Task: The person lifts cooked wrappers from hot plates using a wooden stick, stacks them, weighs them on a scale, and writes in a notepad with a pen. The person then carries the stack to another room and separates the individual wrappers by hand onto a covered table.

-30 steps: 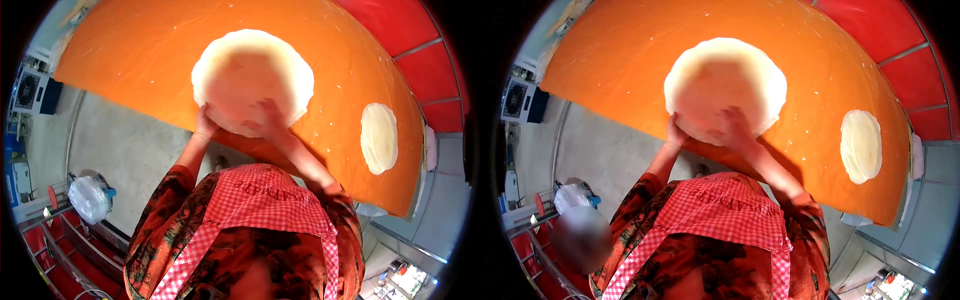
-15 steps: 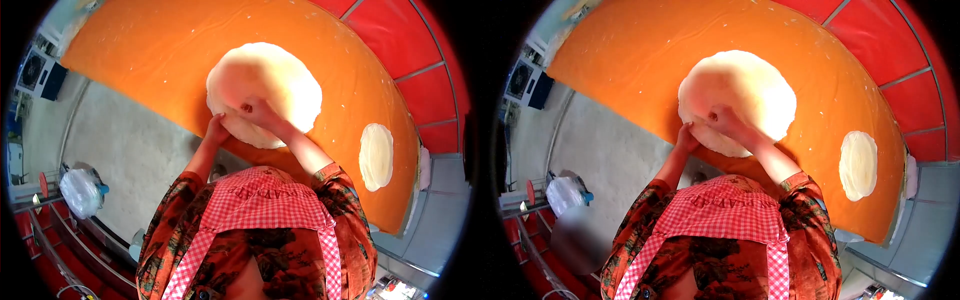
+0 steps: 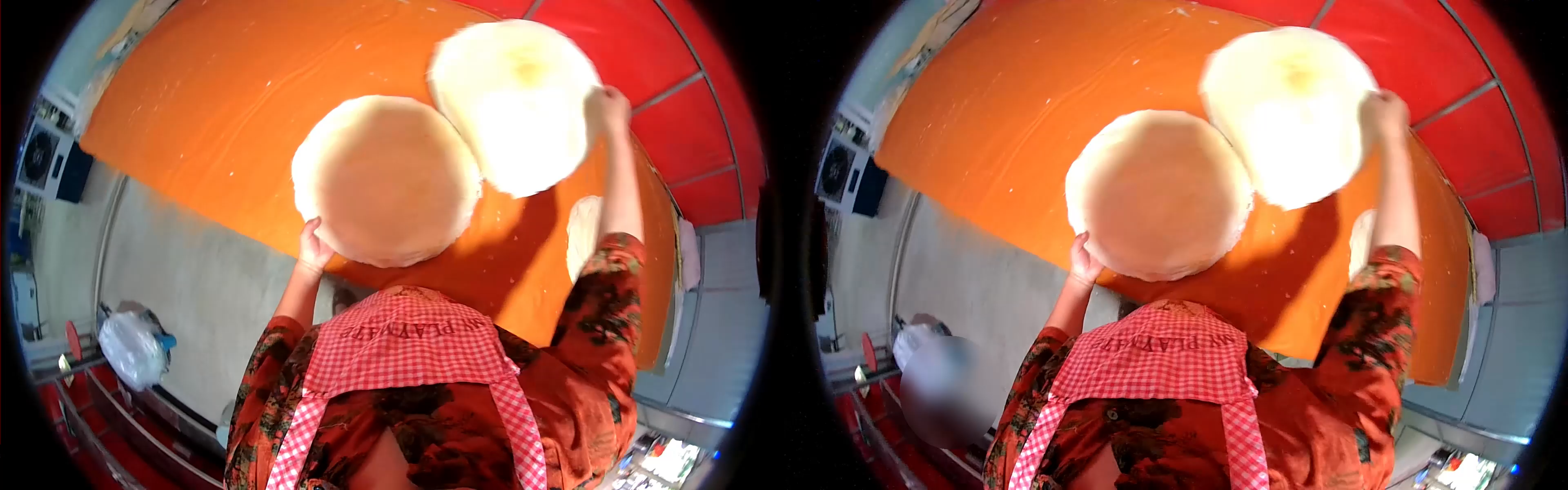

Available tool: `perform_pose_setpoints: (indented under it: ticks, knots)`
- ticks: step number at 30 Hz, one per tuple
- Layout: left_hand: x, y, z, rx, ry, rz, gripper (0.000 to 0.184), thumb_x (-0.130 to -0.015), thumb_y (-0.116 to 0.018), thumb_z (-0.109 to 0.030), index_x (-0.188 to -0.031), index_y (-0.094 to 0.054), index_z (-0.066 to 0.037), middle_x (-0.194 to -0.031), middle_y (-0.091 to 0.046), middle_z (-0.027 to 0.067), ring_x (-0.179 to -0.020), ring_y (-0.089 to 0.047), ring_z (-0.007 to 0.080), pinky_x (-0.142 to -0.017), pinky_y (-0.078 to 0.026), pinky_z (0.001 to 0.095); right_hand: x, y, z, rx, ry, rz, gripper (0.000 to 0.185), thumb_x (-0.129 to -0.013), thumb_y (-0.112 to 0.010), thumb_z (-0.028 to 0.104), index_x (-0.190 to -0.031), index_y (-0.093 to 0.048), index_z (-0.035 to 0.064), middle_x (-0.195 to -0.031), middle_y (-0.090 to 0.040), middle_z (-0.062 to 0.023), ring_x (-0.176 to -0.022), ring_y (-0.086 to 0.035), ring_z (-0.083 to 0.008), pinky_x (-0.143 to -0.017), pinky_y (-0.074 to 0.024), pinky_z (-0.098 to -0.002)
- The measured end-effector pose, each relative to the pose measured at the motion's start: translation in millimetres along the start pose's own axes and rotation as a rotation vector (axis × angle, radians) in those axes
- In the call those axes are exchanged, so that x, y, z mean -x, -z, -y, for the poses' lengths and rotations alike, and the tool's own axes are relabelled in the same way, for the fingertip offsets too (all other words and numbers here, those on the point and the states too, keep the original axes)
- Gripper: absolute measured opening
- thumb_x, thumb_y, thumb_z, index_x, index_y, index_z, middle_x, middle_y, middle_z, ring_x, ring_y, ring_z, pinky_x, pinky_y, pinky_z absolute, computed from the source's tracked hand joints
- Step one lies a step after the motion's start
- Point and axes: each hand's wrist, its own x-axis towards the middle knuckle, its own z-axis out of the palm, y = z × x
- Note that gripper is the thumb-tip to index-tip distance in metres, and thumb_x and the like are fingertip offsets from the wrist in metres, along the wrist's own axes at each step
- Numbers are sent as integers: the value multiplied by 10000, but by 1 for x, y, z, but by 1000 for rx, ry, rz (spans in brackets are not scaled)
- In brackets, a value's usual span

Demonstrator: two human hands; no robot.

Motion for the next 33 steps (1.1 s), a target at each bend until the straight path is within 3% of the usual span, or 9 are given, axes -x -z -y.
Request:
perform_pose_setpoints:
  ticks: [3,8,13,14,17,22,27,31,33]
  knots:
    - [2,2,-2,65,-3,48,458,-864,-516,-242,-1247,-456,1,-1266,-524,142,-1170,-482,311,-1013,-361,459,10,28,-10,228,50,-369,508,-820,-671,330,-1202,-543,22,-1159,-594,-205,-1071,-577,-315,-911,-457,-398]
    - [2,-2,-2,-9,41,26,543,-877,-475,-310,-1331,-391,-24,-1344,-462,147,-1243,-419,327,-1062,-306,481,195,-65,75,-536,416,330,510,-796,-695,287,-1208,-530,36,-1191,-567,-164,-1096,-548,-282,-946,-441,-376]
    - [-2,7,-2,4,138,-93,478,-862,-501,-303,-1275,-462,-66,-1263,-534,123,-1186,-480,302,-1028,-354,453,373,-145,195,-322,857,534,497,-755,-716,323,-1139,-560,50,-1189,-548,-147,-1109,-520,-292,-936,-442,-382]
    - [-3,12,-1,-59,160,-274,466,-858,-504,-301,-1263,-474,-74,-1251,-543,113,-1178,-487,295,-1021,-360,447,387,-156,204,-230,878,533,494,-747,-720,330,-1125,-566,52,-1189,-544,-144,-1112,-514,-294,-934,-443,-383]
    - [-9,23,4,74,84,112,407,-858,-525,-273,-1212,-522,-70,-1217,-573,106,-1121,-535,280,-994,-391,425,395,-177,210,-71,854,527,487,-722,-733,351,-1083,-584,61,-1188,-532,-134,-1120,-498,-300,-928,-443,-386]
    - [-1,0,-7,169,225,289,565,-847,-584,-321,-1299,-433,-18,-1282,-520,127,-1151,-510,306,-1018,-382,424,371,-151,217,-321,759,692,450,-713,-717,341,-1039,-596,55,-1093,-567,-153,-1060,-514,-348,-903,-446,-410]
    - [-3,-13,-4,159,109,156,409,-852,-560,-194,-1205,-492,2,-1152,-584,106,-1066,-557,242,-964,-428,365,360,-131,224,-452,650,792,365,-735,-683,184,-1051,-608,16,-1153,-584,-145,-957,-591,-322,-848,-486,-386]
    - [-20,9,-4,179,110,210,245,-823,-571,-125,-1041,-571,-12,-999,-616,83,-953,-590,214,-899,-472,347,378,-154,223,-347,723,452,282,-736,-609,74,-1011,-628,15,-1078,-609,-178,-879,-607,-310,-778,-503,-353]
    - [-34,22,-20,15,149,14,149,-803,-594,-124,-927,-598,-40,-924,-615,75,-898,-594,213,-856,-491,353,371,-163,232,-170,753,636,269,-713,-612,82,-969,-650,11,-994,-622,-193,-852,-589,-346,-779,-494,-385]
